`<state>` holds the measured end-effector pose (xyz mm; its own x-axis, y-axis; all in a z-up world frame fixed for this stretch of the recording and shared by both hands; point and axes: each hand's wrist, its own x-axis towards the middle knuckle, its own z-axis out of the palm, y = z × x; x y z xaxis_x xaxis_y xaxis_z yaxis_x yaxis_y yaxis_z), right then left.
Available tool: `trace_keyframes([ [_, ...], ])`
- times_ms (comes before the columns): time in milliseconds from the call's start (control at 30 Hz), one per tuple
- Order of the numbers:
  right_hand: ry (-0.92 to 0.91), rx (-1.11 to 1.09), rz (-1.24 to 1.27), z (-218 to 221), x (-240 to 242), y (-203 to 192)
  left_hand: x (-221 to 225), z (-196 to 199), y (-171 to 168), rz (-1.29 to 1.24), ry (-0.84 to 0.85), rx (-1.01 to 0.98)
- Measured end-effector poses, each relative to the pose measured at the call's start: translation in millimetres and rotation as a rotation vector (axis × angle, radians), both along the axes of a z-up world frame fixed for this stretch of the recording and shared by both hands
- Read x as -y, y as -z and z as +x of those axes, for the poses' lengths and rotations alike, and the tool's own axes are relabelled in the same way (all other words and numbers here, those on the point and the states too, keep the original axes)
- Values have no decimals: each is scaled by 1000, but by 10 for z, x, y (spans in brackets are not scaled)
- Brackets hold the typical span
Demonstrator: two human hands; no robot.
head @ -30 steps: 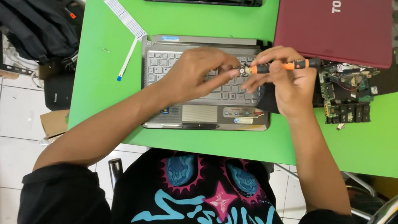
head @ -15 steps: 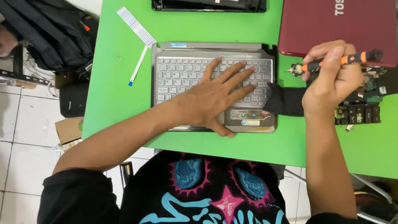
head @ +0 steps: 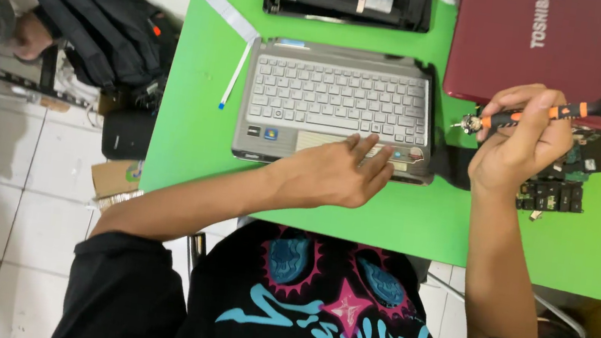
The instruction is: Disassembling and reassembling laptop components using a screwdriver
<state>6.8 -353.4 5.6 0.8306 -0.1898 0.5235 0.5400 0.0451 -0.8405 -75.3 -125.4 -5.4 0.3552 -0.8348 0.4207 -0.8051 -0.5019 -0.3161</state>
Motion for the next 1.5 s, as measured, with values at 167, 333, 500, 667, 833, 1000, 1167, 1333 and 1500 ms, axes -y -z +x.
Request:
trace_keyframes([
  [167,48,-86,122,51,30,-82,-127,-13,-516,-89,-45,143],
  [333,84,-169,242,87,49,-73,-202,-98,-669,-264,-34,141],
  [500,69,-178,221,69,17,-106,-380,64,-702,-257,10,310],
  [667,79,-162,171,54,29,-122,-686,34,-838,-457,-25,505],
  [833,104,-196,210,67,17,-121,-971,-150,-1099,-962,-359,304],
  [1000,69,-185,207,49,9,-124,-970,-226,-1224,-1398,-402,126],
  [1167,39,-160,222,83,31,-82,-1190,-142,-398,-1795,-278,-145],
  [1333,-97,-87,119,74,104,99,-1720,-201,-154,-2055,-200,-182],
  [1500,-411,-199,-633,-58,123,25,-1766,-353,-382,-2207,-198,-261],
])
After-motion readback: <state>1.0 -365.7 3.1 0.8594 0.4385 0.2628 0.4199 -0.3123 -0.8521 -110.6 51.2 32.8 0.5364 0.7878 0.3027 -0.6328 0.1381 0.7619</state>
